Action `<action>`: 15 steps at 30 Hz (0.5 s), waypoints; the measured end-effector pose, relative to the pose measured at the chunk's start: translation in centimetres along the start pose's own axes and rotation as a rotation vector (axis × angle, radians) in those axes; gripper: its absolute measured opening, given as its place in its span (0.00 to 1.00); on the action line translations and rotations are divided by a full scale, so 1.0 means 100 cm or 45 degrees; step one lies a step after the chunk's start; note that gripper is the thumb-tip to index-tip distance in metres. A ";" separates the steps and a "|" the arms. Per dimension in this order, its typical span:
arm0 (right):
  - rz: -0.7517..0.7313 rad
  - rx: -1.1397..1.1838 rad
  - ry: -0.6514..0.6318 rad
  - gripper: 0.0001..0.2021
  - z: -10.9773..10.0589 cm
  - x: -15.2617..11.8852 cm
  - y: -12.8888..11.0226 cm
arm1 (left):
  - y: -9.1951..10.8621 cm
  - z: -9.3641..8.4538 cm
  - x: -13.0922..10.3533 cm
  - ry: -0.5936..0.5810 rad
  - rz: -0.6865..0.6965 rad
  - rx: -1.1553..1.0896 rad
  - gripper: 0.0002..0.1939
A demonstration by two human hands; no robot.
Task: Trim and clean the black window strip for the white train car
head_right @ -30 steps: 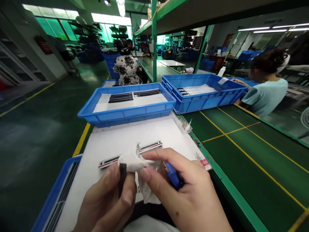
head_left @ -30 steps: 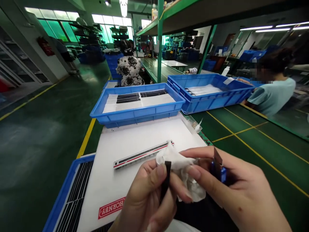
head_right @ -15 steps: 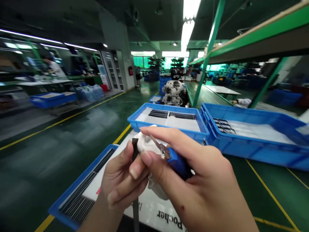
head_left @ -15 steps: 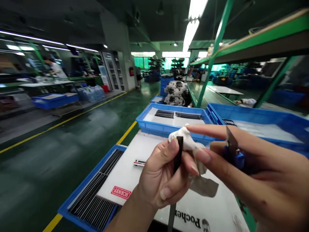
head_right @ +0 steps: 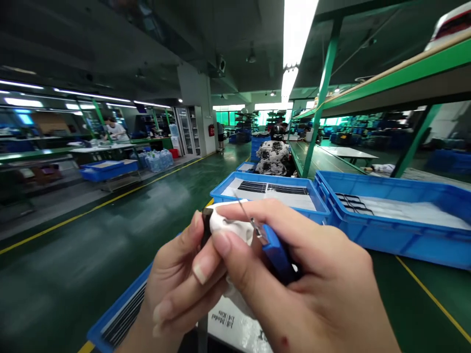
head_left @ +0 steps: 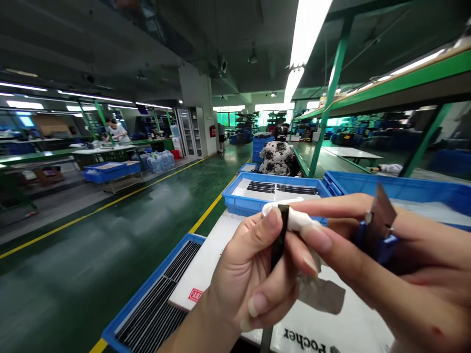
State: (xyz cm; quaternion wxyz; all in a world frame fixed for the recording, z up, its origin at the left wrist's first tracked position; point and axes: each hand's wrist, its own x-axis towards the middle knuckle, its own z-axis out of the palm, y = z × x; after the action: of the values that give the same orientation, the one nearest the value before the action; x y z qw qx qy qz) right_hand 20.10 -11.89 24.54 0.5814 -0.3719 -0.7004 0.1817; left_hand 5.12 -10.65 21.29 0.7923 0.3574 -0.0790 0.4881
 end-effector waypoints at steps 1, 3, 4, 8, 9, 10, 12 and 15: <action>-0.021 0.004 0.011 0.09 0.001 -0.002 -0.004 | 0.001 0.001 -0.001 -0.015 -0.021 0.003 0.23; 0.021 0.019 0.015 0.05 0.001 -0.005 -0.015 | 0.004 0.002 -0.002 -0.062 -0.060 0.006 0.22; 0.068 0.022 0.015 0.04 0.002 -0.006 -0.021 | 0.005 0.003 -0.003 -0.086 -0.068 0.005 0.22; 0.196 -0.023 0.014 0.04 0.004 -0.010 -0.044 | 0.008 0.003 -0.002 -0.163 -0.052 0.018 0.23; 0.209 -0.018 0.031 0.03 0.005 -0.010 -0.048 | 0.008 0.003 -0.001 -0.170 -0.044 0.027 0.23; 0.214 -0.002 0.050 0.01 0.005 -0.010 -0.051 | 0.008 0.003 0.001 -0.178 -0.039 0.037 0.23; 0.216 0.042 0.076 0.02 0.006 -0.009 -0.053 | 0.008 0.001 0.006 -0.204 -0.029 0.044 0.22; 0.243 0.078 0.093 0.03 0.002 -0.004 -0.051 | 0.007 -0.004 0.018 -0.232 -0.001 0.023 0.20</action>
State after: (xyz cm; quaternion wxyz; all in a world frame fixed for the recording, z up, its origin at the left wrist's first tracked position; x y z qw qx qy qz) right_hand 18.36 -15.55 27.72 0.5978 -0.4252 -0.6343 0.2439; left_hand 5.34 -8.92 22.25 0.7788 0.4075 -0.1463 0.4539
